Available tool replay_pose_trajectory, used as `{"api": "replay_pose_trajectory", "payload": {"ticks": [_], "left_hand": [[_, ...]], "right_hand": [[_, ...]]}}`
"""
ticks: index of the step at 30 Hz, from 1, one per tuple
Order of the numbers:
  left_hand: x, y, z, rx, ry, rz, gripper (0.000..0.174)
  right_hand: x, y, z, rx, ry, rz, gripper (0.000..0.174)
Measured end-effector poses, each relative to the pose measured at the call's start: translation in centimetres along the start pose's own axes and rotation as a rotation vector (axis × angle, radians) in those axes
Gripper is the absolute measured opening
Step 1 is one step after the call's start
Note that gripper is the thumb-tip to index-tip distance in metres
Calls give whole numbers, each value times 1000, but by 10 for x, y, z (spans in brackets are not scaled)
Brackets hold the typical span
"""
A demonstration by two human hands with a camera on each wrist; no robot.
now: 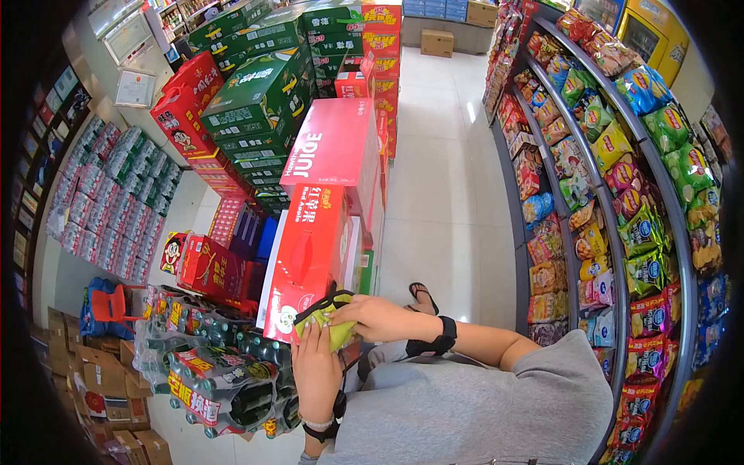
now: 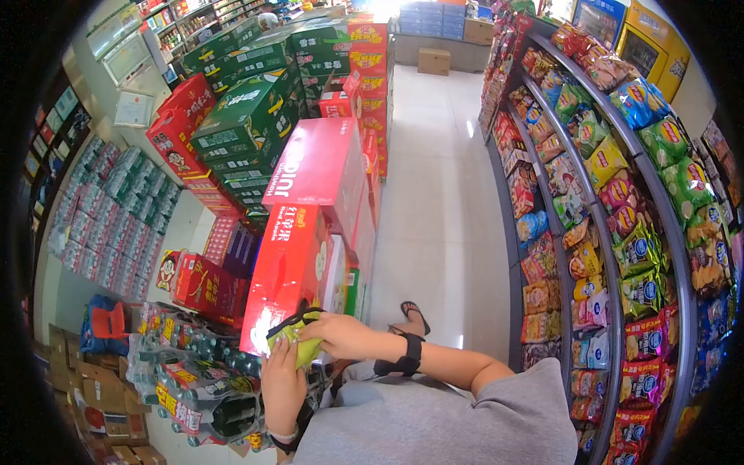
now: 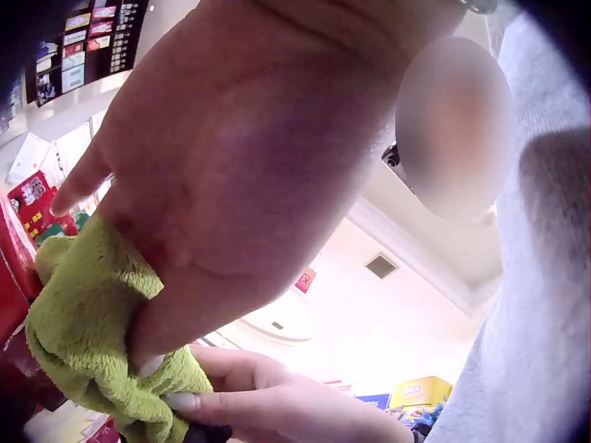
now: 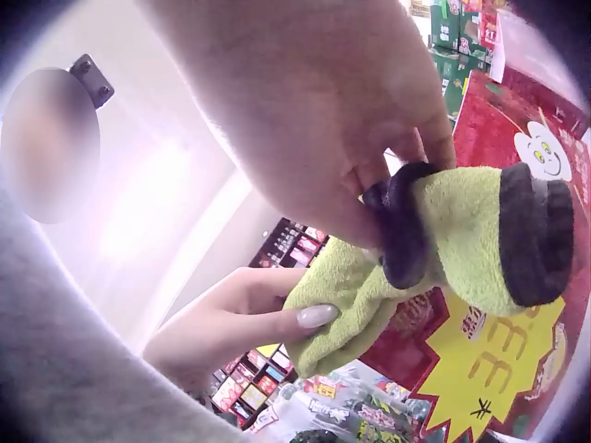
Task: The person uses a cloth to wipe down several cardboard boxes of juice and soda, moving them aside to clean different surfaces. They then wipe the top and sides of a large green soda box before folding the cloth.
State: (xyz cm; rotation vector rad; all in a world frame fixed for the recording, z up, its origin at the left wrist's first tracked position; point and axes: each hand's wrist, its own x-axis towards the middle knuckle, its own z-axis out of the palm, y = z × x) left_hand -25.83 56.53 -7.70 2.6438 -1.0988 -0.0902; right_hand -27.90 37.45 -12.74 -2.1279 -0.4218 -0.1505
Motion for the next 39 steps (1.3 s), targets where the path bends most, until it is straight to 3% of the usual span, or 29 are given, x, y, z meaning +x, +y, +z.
{"api": "replay_pose_trajectory", "payload": {"ticks": [11, 23, 30, 37, 39], "left_hand": [[28, -9, 8, -79, 8, -11, 50], [49, -16, 21, -117, 64, 17, 48], [34, -4, 12, -55, 37, -35, 48], [-5, -5, -5, -67, -4, -40, 47], [-18, -4, -13, -80, -27, -67, 47]], "right_hand": [[15, 8, -13, -154, 81, 42, 42], [26, 22, -19, -127, 159, 103, 40], [20, 10, -18, -182, 67, 105, 41], [8, -7, 5, -128, -5, -10, 41], [4, -12, 13, -126, -15, -132, 42]]}}
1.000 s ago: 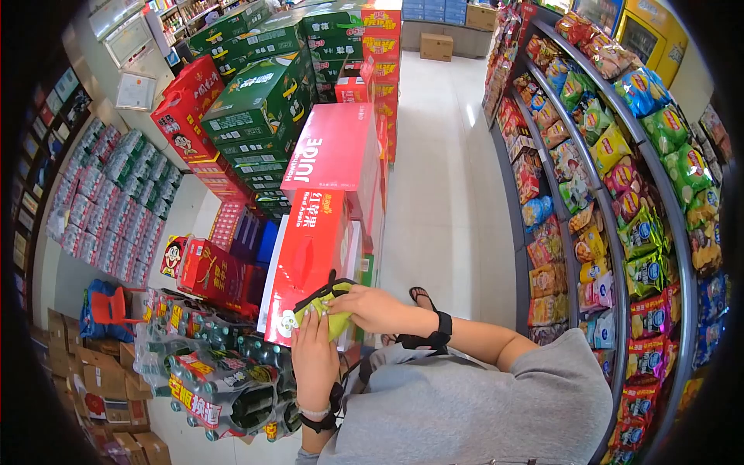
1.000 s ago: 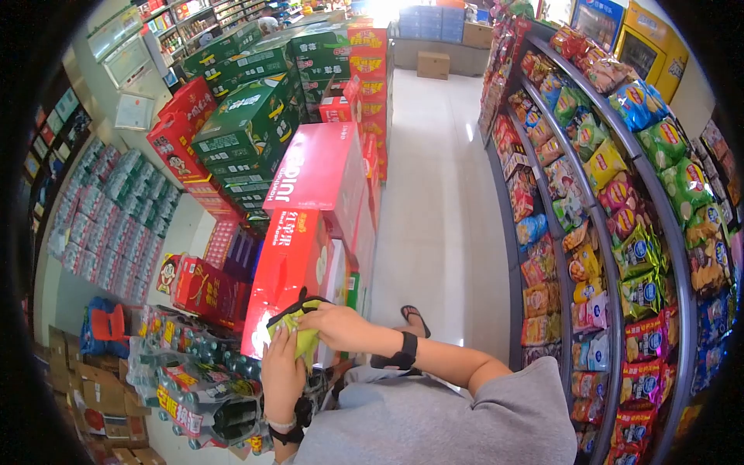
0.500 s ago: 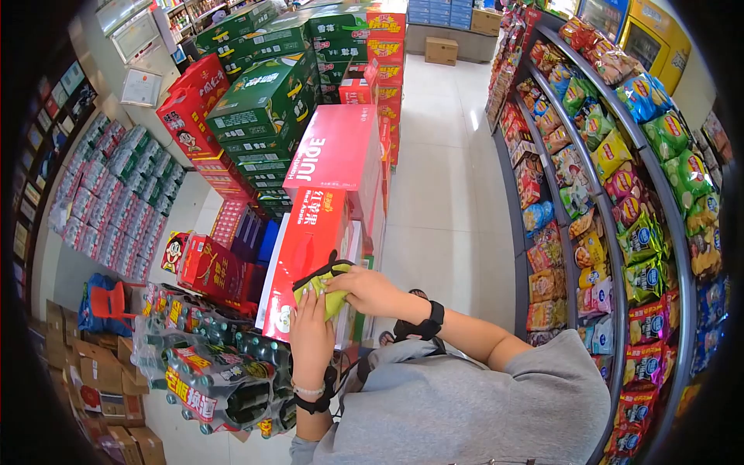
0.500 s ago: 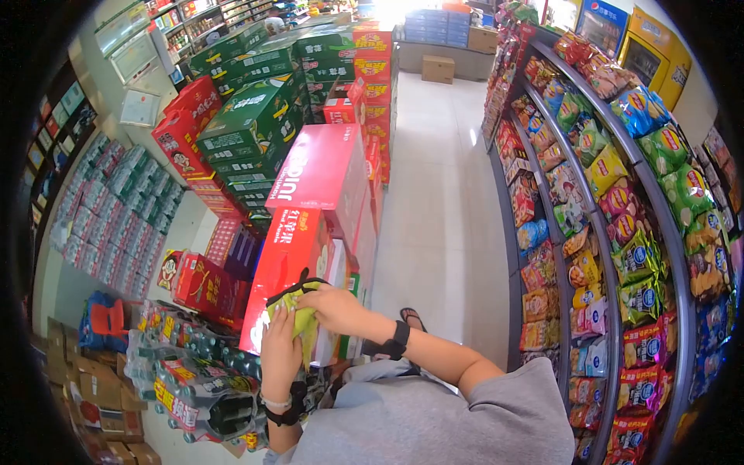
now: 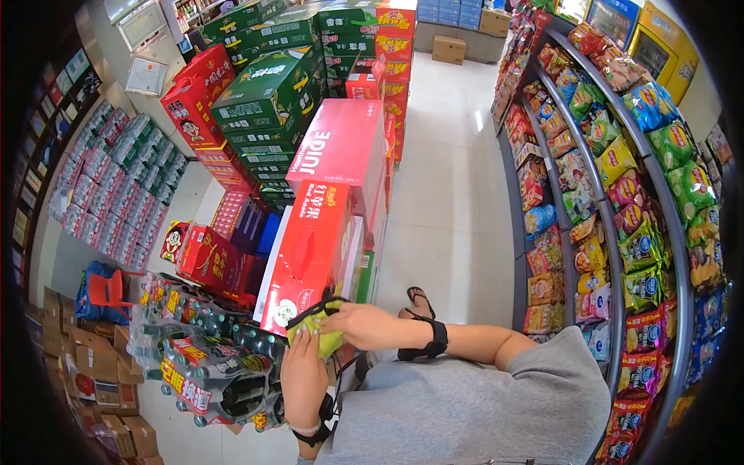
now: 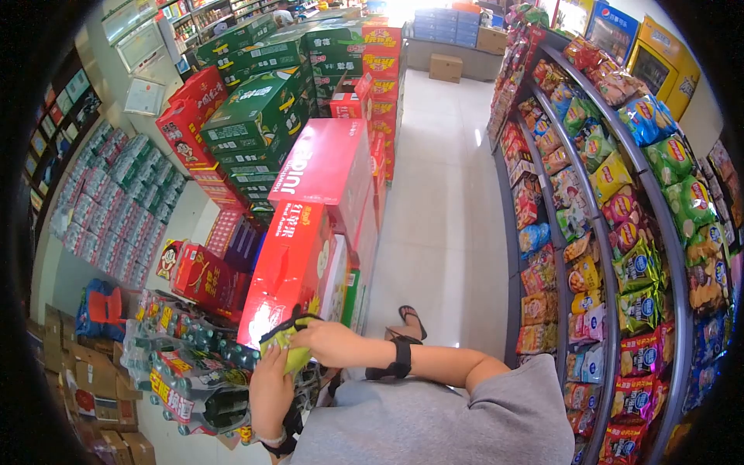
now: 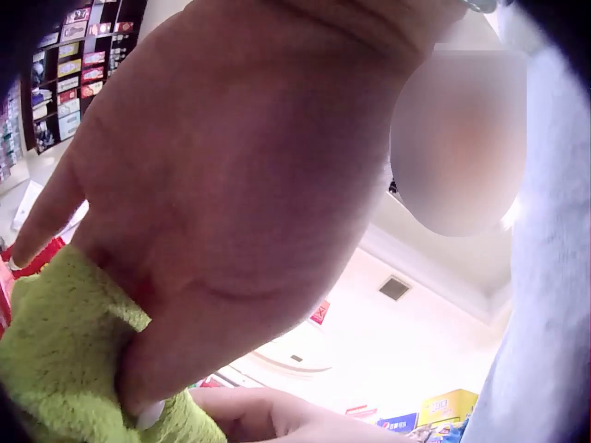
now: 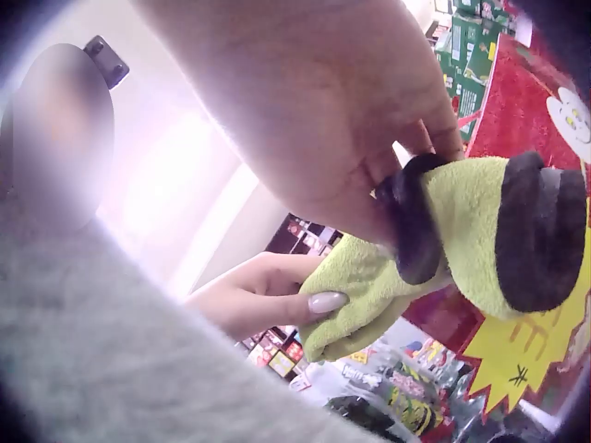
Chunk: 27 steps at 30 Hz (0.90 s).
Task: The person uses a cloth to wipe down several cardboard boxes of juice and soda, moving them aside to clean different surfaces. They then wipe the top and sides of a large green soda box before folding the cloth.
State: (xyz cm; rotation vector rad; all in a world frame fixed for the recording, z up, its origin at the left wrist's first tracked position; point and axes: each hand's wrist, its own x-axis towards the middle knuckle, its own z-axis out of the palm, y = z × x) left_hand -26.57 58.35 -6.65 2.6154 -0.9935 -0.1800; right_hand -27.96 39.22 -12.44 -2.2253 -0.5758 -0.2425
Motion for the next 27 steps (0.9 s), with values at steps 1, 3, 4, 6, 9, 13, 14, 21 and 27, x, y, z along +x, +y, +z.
{"api": "replay_pose_trajectory", "payload": {"ticks": [1, 3, 4, 6, 9, 13, 14, 21, 27], "left_hand": [[-6, -1, -3, 2, -30, -15, 47], [-16, -2, -12, -3, -62, -34, 48], [-19, -1, -20, -1, -61, -35, 48], [-21, 1, -33, -37, -75, -120, 46], [-13, -7, -30, -27, 97, -115, 48], [2, -30, -2, 35, 170, -124, 49], [5, -35, 6, 69, 178, -123, 49], [0, -23, 5, 33, 137, -181, 50], [-12, -5, -15, -16, 41, -90, 41]], "right_hand": [[0, -5, 3, 68, -68, 62, 43], [3, -12, -1, 62, -144, 46, 41], [6, -18, -5, 55, -219, 30, 39], [17, -26, -9, 51, -291, 60, 39], [33, -25, -2, -116, 125, -185, 34], [51, -3, 11, -211, 79, -209, 42], [51, 5, 20, -212, 82, -210, 42], [41, 5, 22, -39, 38, -170, 39], [20, -15, -8, 130, -146, -95, 33]]}}
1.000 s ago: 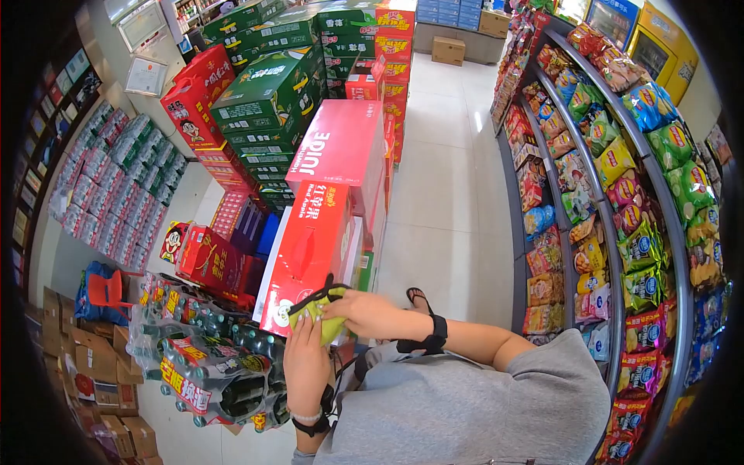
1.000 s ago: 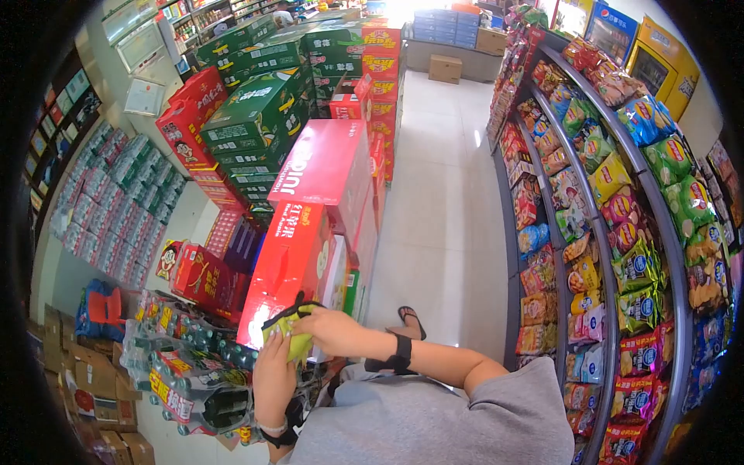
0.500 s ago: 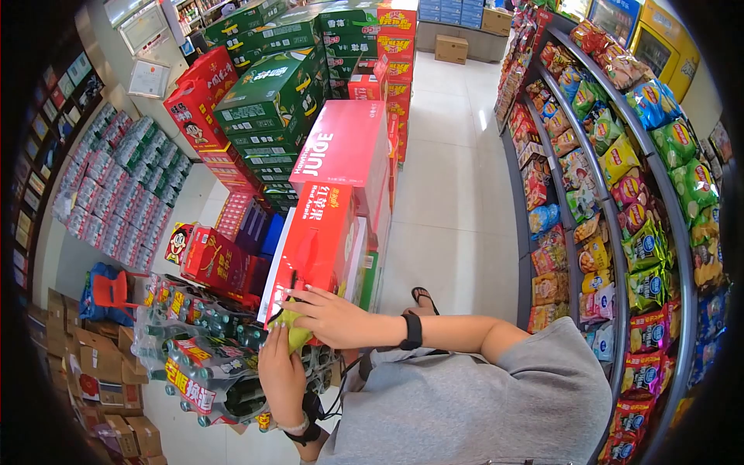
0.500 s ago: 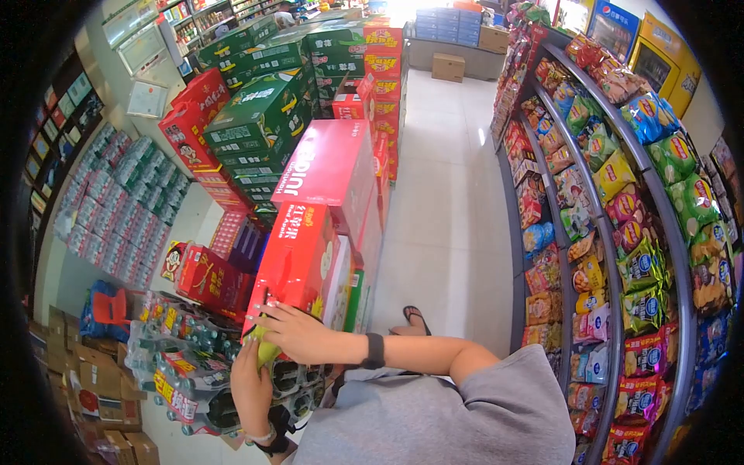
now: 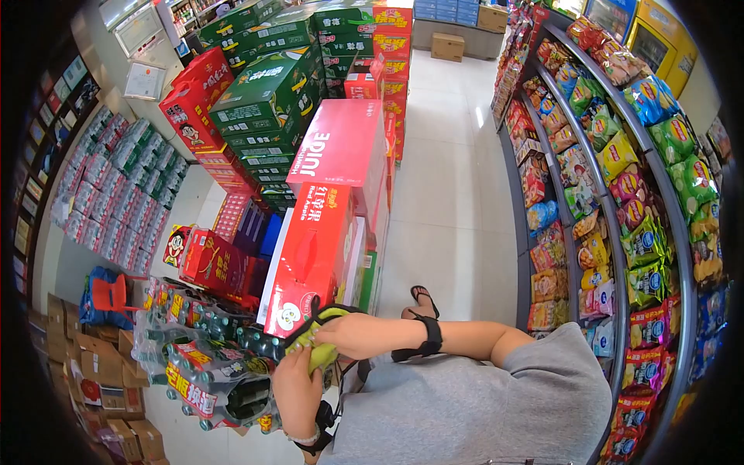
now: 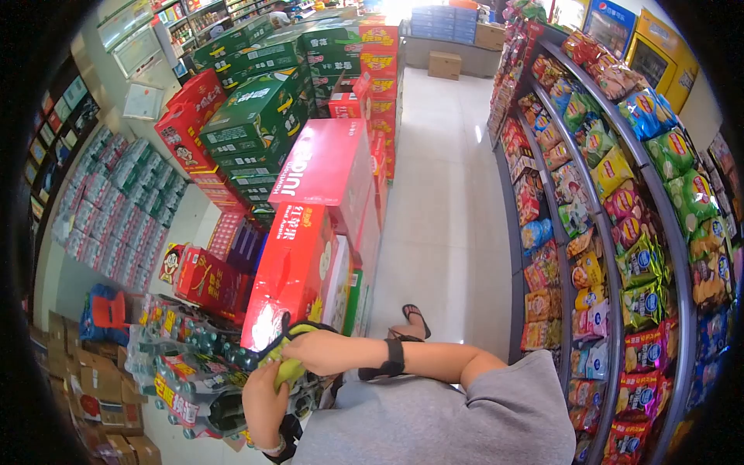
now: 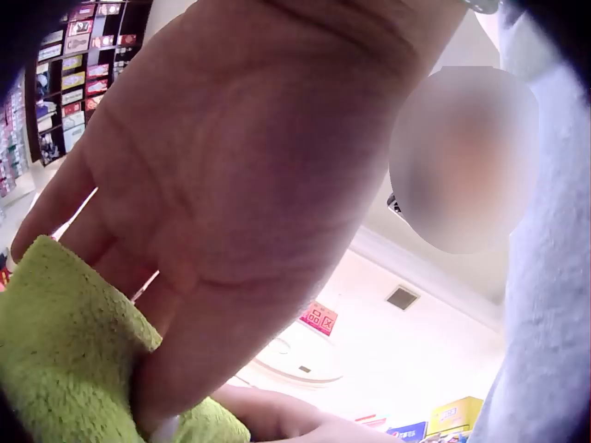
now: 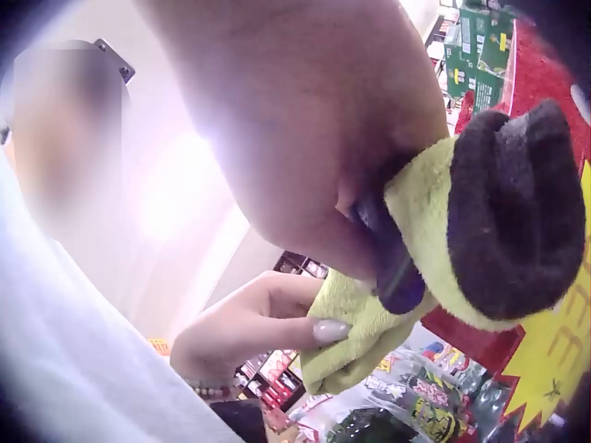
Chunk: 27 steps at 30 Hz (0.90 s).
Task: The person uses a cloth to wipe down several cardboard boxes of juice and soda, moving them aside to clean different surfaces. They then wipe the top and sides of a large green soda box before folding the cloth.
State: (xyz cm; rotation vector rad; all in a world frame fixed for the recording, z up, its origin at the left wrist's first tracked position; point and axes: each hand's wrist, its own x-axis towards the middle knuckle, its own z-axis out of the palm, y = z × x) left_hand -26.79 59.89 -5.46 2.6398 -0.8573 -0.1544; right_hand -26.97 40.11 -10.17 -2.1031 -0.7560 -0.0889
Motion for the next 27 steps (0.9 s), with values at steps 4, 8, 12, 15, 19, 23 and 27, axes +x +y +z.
{"api": "replay_pose_trajectory", "payload": {"ticks": [4, 8, 12, 15, 19, 23, 27], "left_hand": [[2, 4, -13, -52, -136, 127, 36], [16, 10, -24, -2, 133, 182, 39], [41, 2, -11, 23, 396, 223, 41], [56, -10, 7, 16, 343, 189, 42], [65, -26, 36, -47, 252, 185, 52], [65, -33, 36, -44, 204, 203, 53], [72, -27, 10, 19, 186, 239, 50]], "right_hand": [[-11, -7, -17, 96, -222, 145, 35], [-5, -19, -33, -97, -118, 117, 37], [13, -4, -33, -443, 258, -116, 41], [20, 23, -17, -503, 304, -113, 45], [14, 45, 1, -423, 141, 1, 43], [12, 51, 8, -374, 212, 32, 45], [23, 35, -15, -241, 59, 181, 46]]}}
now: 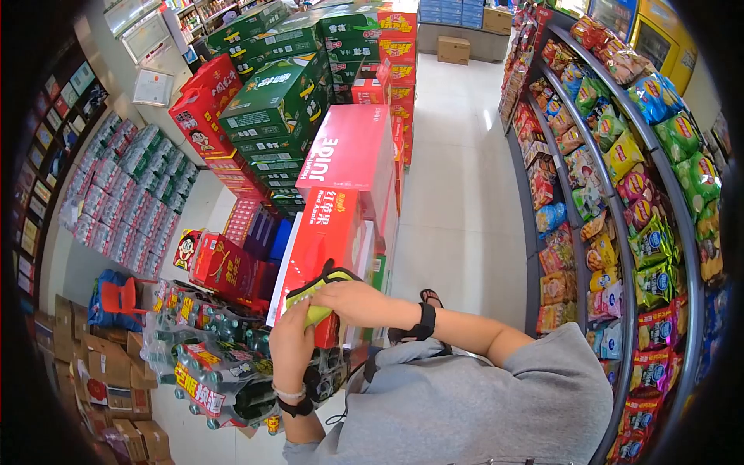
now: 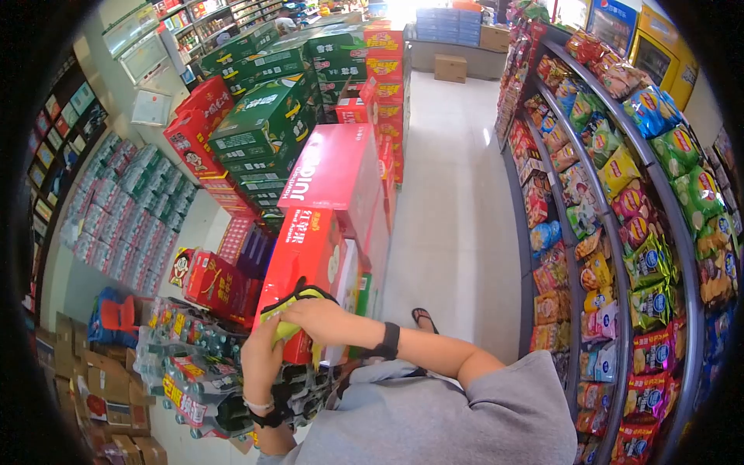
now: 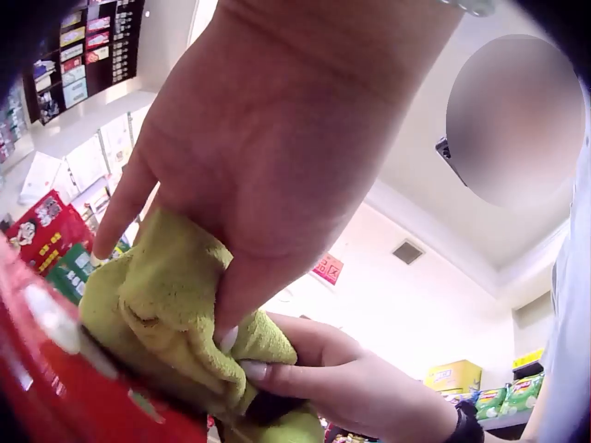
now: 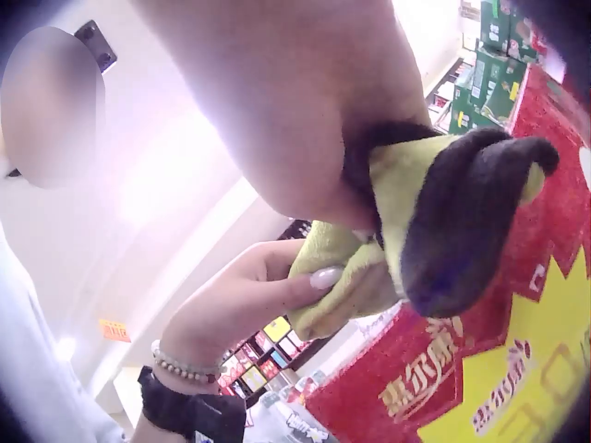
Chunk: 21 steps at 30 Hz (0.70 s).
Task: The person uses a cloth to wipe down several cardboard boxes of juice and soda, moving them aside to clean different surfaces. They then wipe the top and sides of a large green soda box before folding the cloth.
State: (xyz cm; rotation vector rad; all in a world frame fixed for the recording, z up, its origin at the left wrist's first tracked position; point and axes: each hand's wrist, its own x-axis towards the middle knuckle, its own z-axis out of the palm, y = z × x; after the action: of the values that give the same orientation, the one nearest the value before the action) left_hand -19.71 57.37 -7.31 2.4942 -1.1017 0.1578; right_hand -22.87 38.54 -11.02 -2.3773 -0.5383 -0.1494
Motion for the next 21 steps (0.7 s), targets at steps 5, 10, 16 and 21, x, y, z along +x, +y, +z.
{"api": "replay_pose_trajectory", "payload": {"ticks": [5, 10, 16, 21], "left_hand": [[35, 12, -42, -32, -34, -31, 45], [69, -14, -29, 28, -6, 21, 43], [71, -43, 12, 10, -162, 63, 42], [58, -38, 9, 7, -147, 97, 39]], "right_hand": [[19, 2, -25, -195, 341, -224, 42], [44, 38, -11, -245, 473, -256, 37], [40, 54, 4, -190, 313, -99, 39], [31, 45, 10, -157, 238, -60, 42]]}}
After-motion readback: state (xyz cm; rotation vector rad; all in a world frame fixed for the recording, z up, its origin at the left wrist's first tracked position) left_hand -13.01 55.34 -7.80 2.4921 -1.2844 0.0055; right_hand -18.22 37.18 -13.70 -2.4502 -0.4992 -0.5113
